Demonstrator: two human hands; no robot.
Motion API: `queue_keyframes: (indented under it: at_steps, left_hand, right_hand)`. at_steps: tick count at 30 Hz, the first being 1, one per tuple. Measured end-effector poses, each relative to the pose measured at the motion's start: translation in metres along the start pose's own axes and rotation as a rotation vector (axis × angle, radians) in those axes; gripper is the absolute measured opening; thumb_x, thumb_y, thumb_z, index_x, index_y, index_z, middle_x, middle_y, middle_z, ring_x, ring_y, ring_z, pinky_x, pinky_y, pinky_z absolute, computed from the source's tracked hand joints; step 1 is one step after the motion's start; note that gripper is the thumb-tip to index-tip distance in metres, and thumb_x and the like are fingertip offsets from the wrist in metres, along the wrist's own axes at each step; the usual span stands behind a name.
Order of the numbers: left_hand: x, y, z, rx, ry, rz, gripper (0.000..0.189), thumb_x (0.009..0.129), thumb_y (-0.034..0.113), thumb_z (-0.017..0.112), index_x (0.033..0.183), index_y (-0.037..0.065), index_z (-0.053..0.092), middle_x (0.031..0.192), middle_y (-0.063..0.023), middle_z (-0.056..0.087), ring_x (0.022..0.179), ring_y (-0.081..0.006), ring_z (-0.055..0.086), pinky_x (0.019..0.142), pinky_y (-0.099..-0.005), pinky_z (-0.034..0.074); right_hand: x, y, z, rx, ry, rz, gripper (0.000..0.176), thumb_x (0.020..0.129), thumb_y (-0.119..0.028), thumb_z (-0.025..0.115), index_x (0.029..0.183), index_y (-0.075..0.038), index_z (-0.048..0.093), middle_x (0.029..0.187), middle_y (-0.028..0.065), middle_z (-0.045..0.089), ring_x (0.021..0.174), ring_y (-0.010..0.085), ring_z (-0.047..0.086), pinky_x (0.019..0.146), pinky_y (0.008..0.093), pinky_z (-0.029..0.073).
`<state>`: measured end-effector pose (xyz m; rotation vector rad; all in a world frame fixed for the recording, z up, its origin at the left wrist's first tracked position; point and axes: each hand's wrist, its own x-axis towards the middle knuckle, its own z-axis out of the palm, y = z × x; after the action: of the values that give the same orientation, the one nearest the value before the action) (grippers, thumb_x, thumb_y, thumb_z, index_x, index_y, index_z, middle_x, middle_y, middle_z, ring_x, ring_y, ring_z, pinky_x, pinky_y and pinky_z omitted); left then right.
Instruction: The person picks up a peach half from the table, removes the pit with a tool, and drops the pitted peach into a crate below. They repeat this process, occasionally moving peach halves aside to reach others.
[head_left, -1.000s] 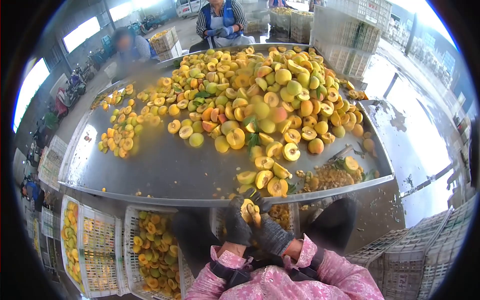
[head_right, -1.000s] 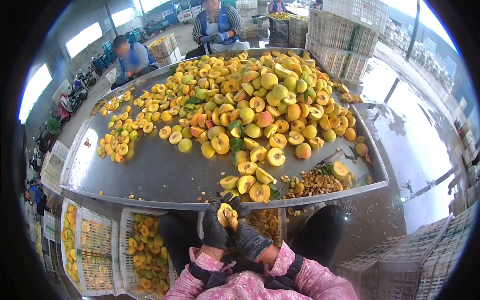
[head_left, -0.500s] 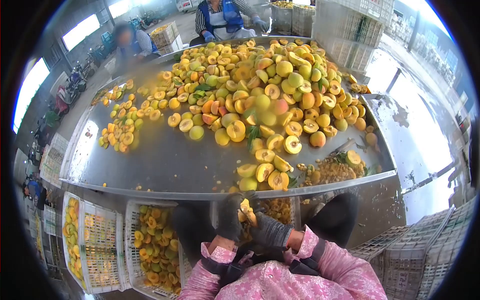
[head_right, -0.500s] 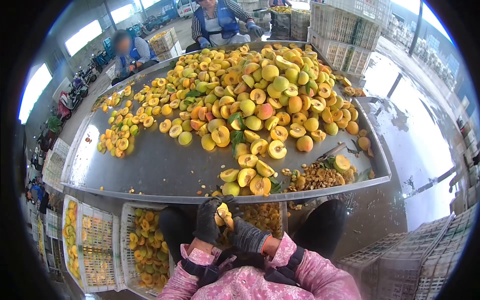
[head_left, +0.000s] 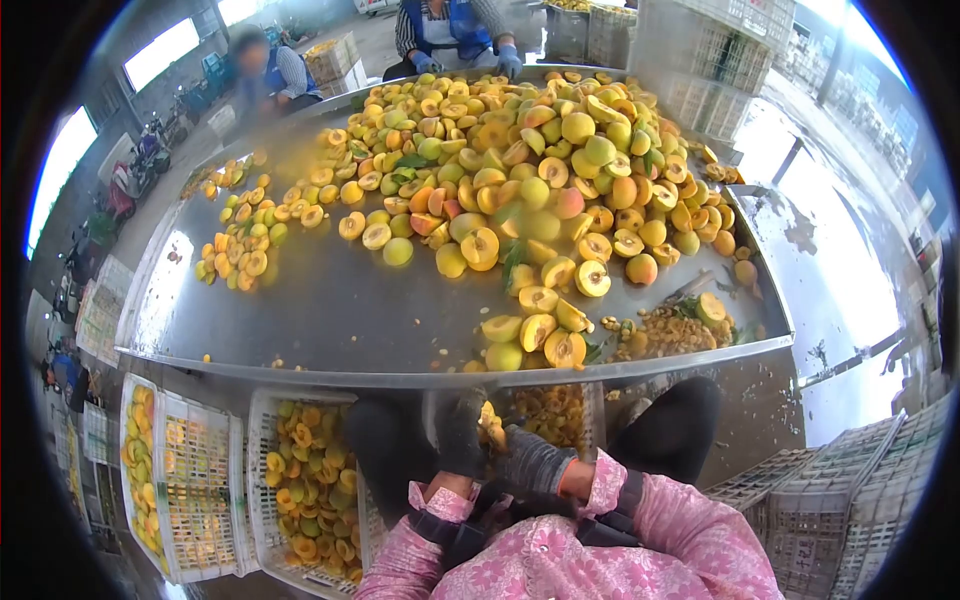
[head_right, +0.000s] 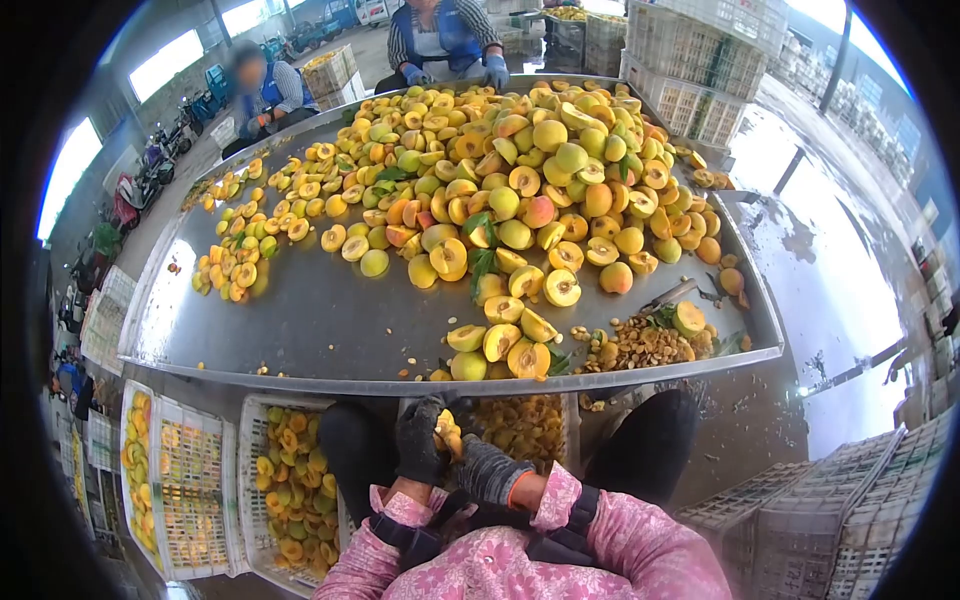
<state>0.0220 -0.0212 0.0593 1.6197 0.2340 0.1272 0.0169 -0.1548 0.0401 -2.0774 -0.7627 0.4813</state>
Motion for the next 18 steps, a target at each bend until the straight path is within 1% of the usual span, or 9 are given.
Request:
queue_keyframes:
  at_steps: [1, 3, 4, 6, 9, 11, 14, 17, 18]
  left_hand:
    - [0.001, -0.002, -0.002, 0.038, -0.007, 0.034, 0.035, 0.065, 0.016, 0.069, 0.095, 0.001, 0.058, 0.087, -0.0165, 0.061, 0.082, -0.034, 0.059, 0.074, -0.0383, 0.048]
    - [0.002, -0.01, -0.006, 0.041, -0.014, 0.005, 0.035, 0.066, 0.017, 0.068, 0.095, 0.001, 0.058, 0.087, -0.0165, 0.061, 0.081, -0.0343, 0.06, 0.073, -0.0389, 0.048]
    - [0.003, -0.017, -0.008, 0.006, -0.015, -0.053, 0.034, 0.066, 0.017, 0.068, 0.094, 0.001, 0.058, 0.086, -0.0165, 0.061, 0.081, -0.0342, 0.06, 0.073, -0.0389, 0.048]
    - [0.003, -0.021, -0.011, 0.07, -0.01, 0.005, 0.032, 0.068, 0.017, 0.068, 0.094, 0.001, 0.058, 0.086, -0.0165, 0.062, 0.081, -0.0339, 0.06, 0.072, -0.0389, 0.049]
    - [0.002, -0.021, -0.017, 0.318, -0.002, 0.274, 0.03, 0.069, 0.017, 0.067, 0.093, 0.001, 0.058, 0.085, -0.0167, 0.062, 0.081, -0.0335, 0.061, 0.072, -0.0387, 0.049]
    - [0.006, -0.021, -0.02, 0.415, -0.009, 0.348, 0.029, 0.07, 0.017, 0.067, 0.093, 0.002, 0.059, 0.086, -0.0168, 0.061, 0.081, -0.0334, 0.06, 0.072, -0.0384, 0.049]
    - [0.008, -0.038, -0.019, 0.477, 0.056, 0.398, 0.024, 0.071, 0.018, 0.066, 0.089, 0.003, 0.059, 0.082, -0.0152, 0.061, 0.077, -0.0321, 0.06, 0.069, -0.0372, 0.048]
    - [0.012, -0.04, -0.019, 0.326, 0.039, 0.271, 0.019, 0.072, 0.017, 0.064, 0.084, 0.005, 0.059, 0.077, -0.0128, 0.06, 0.071, -0.0298, 0.059, 0.065, -0.0362, 0.047]
    - [0.013, -0.04, -0.02, 0.402, 0.035, 0.323, 0.016, 0.075, 0.017, 0.061, 0.084, 0.004, 0.06, 0.077, -0.012, 0.06, 0.071, -0.0279, 0.059, 0.064, -0.0355, 0.047]
  right_hand:
    - [0.0, -0.001, 0.002, -0.039, -0.019, 0.079, 0.04, 0.073, -0.024, 0.059, 0.103, 0.002, 0.054, 0.088, 0.0231, 0.055, 0.075, 0.0375, 0.056, 0.068, 0.0421, 0.045]
    - [0.0, -0.014, 0.0, -0.116, -0.061, 0.239, 0.037, 0.074, -0.022, 0.057, 0.102, 0.002, 0.054, 0.088, 0.0236, 0.055, 0.073, 0.0384, 0.057, 0.065, 0.0424, 0.045]
    - [0.001, -0.016, -0.001, -0.119, -0.071, 0.225, 0.037, 0.074, -0.021, 0.057, 0.102, 0.003, 0.054, 0.088, 0.0241, 0.055, 0.074, 0.0387, 0.057, 0.065, 0.0425, 0.045]
    - [0.005, -0.018, -0.002, -0.124, -0.091, 0.199, 0.038, 0.073, -0.02, 0.057, 0.102, 0.004, 0.053, 0.089, 0.0251, 0.055, 0.074, 0.0394, 0.057, 0.065, 0.0428, 0.045]
    - [0.017, -0.009, 0.001, 0.064, -0.118, 0.107, 0.036, 0.075, -0.019, 0.057, 0.103, 0.0, 0.049, 0.083, 0.026, 0.057, 0.076, 0.0424, 0.057, 0.066, 0.0453, 0.045]
    - [0.015, -0.012, -0.002, 0.03, -0.097, 0.11, 0.036, 0.075, -0.02, 0.056, 0.104, 0.001, 0.049, 0.082, 0.026, 0.057, 0.076, 0.0421, 0.057, 0.065, 0.0453, 0.046]
    - [0.016, 0.013, 0.02, -0.079, -0.111, 0.098, 0.036, 0.075, -0.02, 0.056, 0.104, 0.001, 0.049, 0.081, 0.0258, 0.057, 0.074, 0.0421, 0.057, 0.063, 0.0454, 0.045]
    - [0.024, 0.023, 0.031, -0.125, -0.076, -0.015, 0.03, 0.077, -0.017, 0.052, 0.101, 0.001, 0.053, 0.087, 0.0226, 0.057, 0.078, 0.0385, 0.056, 0.07, 0.0425, 0.044]
    - [0.026, 0.018, 0.03, -0.122, -0.052, -0.068, 0.028, 0.078, -0.016, 0.05, 0.1, 0.001, 0.055, 0.091, 0.021, 0.057, 0.08, 0.0366, 0.055, 0.073, 0.0411, 0.043]
